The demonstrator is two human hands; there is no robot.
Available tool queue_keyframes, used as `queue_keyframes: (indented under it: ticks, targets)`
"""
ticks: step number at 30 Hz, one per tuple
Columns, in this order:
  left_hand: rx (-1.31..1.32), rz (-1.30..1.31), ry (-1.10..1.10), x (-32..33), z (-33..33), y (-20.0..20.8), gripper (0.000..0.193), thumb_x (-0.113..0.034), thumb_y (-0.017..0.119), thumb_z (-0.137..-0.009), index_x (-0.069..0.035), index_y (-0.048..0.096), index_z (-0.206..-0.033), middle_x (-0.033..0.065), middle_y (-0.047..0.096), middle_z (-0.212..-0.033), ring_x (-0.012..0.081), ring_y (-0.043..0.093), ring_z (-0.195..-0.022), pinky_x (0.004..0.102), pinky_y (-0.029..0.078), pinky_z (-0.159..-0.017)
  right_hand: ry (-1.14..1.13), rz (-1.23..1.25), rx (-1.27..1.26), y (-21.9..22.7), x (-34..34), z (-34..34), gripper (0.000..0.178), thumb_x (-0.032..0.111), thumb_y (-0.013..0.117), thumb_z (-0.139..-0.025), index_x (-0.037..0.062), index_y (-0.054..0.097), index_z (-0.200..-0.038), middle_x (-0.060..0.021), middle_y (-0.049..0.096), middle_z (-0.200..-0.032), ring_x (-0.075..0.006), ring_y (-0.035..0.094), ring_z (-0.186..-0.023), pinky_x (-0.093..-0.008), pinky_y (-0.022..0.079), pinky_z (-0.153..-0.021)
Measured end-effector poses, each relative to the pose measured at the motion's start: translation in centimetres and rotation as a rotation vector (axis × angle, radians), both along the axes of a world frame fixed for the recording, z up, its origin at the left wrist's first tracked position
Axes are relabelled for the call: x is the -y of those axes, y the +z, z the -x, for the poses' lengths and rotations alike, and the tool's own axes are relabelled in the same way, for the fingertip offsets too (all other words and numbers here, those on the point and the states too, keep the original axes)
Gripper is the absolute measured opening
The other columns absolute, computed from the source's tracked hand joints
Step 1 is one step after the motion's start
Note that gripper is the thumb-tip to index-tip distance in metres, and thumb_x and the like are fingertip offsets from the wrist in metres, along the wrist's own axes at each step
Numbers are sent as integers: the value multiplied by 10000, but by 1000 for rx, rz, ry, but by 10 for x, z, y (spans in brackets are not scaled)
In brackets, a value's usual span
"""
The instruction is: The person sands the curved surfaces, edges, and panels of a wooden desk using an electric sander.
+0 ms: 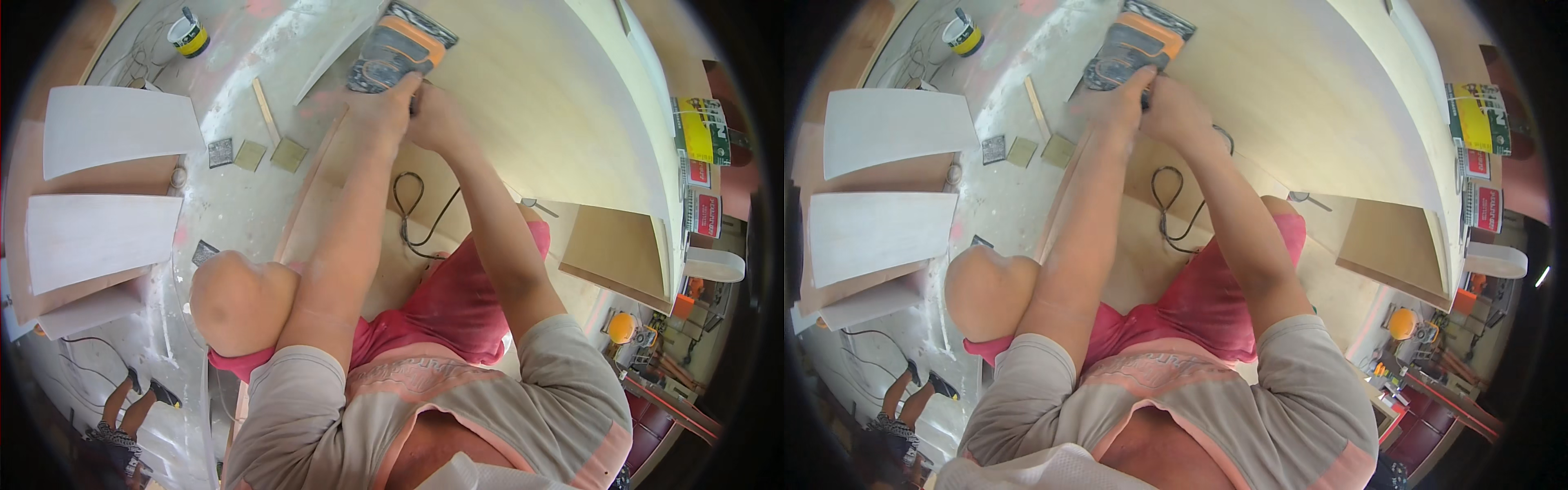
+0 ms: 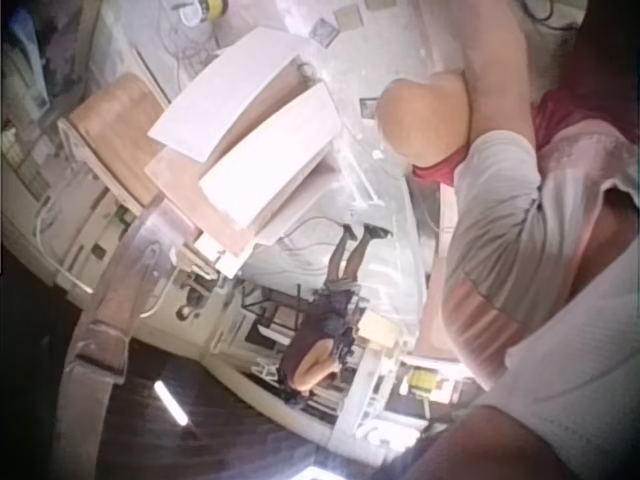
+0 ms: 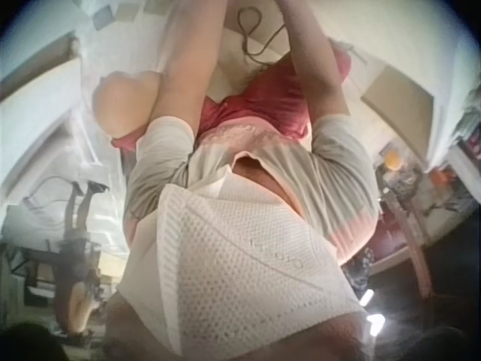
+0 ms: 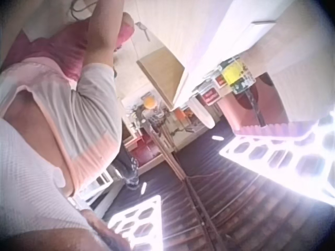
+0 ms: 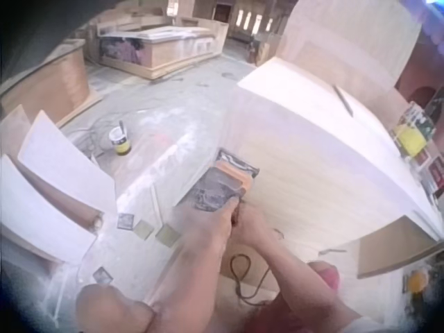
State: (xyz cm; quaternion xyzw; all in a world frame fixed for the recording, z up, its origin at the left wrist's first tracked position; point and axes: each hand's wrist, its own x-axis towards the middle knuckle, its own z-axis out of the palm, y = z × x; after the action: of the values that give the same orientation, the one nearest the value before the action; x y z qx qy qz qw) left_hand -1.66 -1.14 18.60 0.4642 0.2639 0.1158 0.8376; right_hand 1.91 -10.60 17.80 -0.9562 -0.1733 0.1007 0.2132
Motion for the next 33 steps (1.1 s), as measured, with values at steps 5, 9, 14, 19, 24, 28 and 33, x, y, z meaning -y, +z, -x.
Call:
queue_keyframes:
  ticks: [5, 9, 14, 19, 24, 28, 33]
  targets:
    - [142, -115, -46, 35, 5, -5, 579, -158, 803, -651, 89, 471, -1057, 171, 582, -1030, 195, 612, -884, 338, 523, -739, -70, 4, -44, 33, 30, 21, 402, 290, 658, -748, 13, 597, -1032, -206, 666, -968, -384, 624, -932, -437, 496, -785]
    - [127, -255, 102, 55, 1, -8, 346, -146, 793, -672, 31, 622, -916, 93, 668, -889, 157, 656, -770, 287, 533, -663, -79, -51, 21, 45, 39, 26, 386, 309, 640, -761, 12, 599, -1004, -201, 668, -940, -389, 621, -921, -437, 495, -777]
    - [85, -278, 111, 23, -2, 7, 466, -181, 811, -660, 59, 578, -983, 125, 652, -919, 183, 651, -782, 303, 540, -700, -3, -81, 96, 28, 20, 14, 404, 332, 642, -759, 7, 597, -995, -203, 667, -934, -388, 623, -906, -440, 495, -767]
    - [6, -315, 181, -3, -10, 10, 829, -247, 852, -608, 112, 395, -1200, 195, 575, -1103, 224, 618, -946, 331, 535, -779, 22, -280, 123, 30, -12, 8, 410, 337, 646, -752, 0, 604, -982, -205, 667, -927, -388, 626, -893, -443, 498, -750]
    - [-61, -304, 206, -26, -13, -14, 915, -250, 866, -573, 137, 348, -1221, 199, 545, -1150, 237, 590, -1014, 338, 520, -815, 25, -132, -92, 23, -40, 4, 440, 258, 662, -736, 1, 565, -1080, -204, 662, -983, -382, 620, -946, -446, 495, -793]
    - [-138, -36, 107, -36, -12, -32, 896, -259, 866, -567, 138, 386, -1211, 194, 558, -1129, 234, 581, -1029, 336, 502, -846, 50, -65, -59, -28, -35, -8, 472, 180, 646, -730, -4, 519, -1146, -219, 648, -1023, -390, 609, -978, -456, 496, -815]
    - [-196, -126, -16, -37, 0, 6, 898, -304, 851, -595, 148, 382, -1214, 192, 558, -1134, 235, 580, -1021, 316, 489, -856, 17, -6, -79, 1, -31, 3, 418, 115, 599, -744, -16, 509, -1131, -246, 632, -1038, -396, 596, -1011, -460, 492, -830]
